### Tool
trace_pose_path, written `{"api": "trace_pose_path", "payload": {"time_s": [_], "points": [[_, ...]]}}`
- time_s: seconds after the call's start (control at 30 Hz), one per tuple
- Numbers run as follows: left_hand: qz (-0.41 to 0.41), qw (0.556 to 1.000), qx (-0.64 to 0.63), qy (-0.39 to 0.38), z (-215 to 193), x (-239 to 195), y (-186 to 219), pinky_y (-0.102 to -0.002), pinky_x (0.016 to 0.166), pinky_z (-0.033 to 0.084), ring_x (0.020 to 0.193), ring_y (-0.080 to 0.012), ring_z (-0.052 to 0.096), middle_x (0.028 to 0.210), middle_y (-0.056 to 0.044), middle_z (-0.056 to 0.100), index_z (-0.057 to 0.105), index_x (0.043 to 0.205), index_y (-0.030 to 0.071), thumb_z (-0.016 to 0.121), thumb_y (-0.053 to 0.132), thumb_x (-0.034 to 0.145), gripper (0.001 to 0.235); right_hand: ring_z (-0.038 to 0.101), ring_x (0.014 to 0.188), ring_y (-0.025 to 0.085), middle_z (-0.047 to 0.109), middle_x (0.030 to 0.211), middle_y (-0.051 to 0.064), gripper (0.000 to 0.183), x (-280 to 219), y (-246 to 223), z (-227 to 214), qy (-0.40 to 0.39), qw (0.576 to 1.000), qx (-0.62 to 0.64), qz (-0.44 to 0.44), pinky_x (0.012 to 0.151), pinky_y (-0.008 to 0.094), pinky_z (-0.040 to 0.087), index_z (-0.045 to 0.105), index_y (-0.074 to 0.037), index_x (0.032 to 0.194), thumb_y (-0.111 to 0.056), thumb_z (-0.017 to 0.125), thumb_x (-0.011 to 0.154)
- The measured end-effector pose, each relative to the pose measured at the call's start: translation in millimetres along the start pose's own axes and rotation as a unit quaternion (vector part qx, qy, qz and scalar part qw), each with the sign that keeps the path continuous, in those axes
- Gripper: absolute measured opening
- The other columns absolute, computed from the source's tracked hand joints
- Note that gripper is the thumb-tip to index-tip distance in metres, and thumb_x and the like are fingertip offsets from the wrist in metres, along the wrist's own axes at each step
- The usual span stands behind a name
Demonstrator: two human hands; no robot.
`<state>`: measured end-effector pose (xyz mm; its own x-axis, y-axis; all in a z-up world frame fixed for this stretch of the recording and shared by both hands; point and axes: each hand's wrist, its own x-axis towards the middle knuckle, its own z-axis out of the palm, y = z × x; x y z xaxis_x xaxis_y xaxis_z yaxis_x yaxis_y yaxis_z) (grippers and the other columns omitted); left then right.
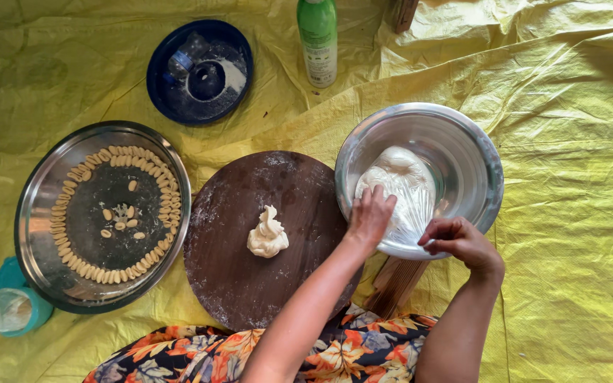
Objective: The person kneads a large ball of dough in a metal bowl, then portions it into small pieces on a wooden board. They roll each piece into a small ball and arrange them in a circular pattern on a large metal tray.
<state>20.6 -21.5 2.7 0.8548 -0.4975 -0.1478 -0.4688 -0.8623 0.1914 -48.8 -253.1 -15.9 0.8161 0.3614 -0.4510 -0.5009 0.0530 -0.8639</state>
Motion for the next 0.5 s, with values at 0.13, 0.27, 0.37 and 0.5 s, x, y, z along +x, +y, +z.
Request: {"api": "trace_pose_path", "payload": {"time_s": [0.13,0.27,0.37,0.5], "points": [[0.025,0.978,-0.181,0.099,22,-8,-28,-0.032,0.083,0.062,0.094,-0.0258,0.073,0.098,-0.017,0.072,0.071,0.101,0.001,0.064,-0.007,0.097,0.011,0.072,0.075,0.014,0.077,0.080,0.009,0.012,-1,4,-6,-0.035,0.998,0.011,0.041,0.071,0.029,0.059,0.079,0.003,0.088,0.002,0.075,0.078],[0.040,0.980,-0.137,0.139,28,-10,-29,-0.032,0.075,0.063,0.093,-0.0312,0.071,0.108,-0.022,0.071,0.071,0.106,-0.001,0.065,-0.008,0.084,0.024,0.072,0.074,0.014,0.077,0.078,0.008,0.010,2,8,-11,-0.056,0.998,0.036,0.022,0.069,0.028,0.059,0.078,0.004,0.086,0.002,0.075,0.077],[-0.003,0.986,-0.008,0.167,33,-5,-23,-0.034,0.073,0.062,0.095,-0.0336,0.071,0.111,-0.023,0.071,0.073,0.104,0.000,0.068,-0.009,0.072,0.034,0.070,0.070,0.014,0.077,0.078,0.010,0.010,-1,16,-13,-0.064,0.997,0.033,-0.008,0.066,0.028,0.057,0.079,0.005,0.087,0.001,0.076,0.078],[-0.005,0.987,-0.130,0.098,31,-6,-44,-0.033,0.089,0.062,0.103,-0.0307,0.070,0.107,-0.019,0.071,0.071,0.096,0.000,0.069,-0.013,0.085,0.018,0.069,0.069,0.016,0.078,0.079,0.011,0.015,-4,21,-21,-0.004,0.996,0.004,0.090,0.065,0.030,0.056,0.080,0.004,0.090,0.000,0.078,0.076]]}}
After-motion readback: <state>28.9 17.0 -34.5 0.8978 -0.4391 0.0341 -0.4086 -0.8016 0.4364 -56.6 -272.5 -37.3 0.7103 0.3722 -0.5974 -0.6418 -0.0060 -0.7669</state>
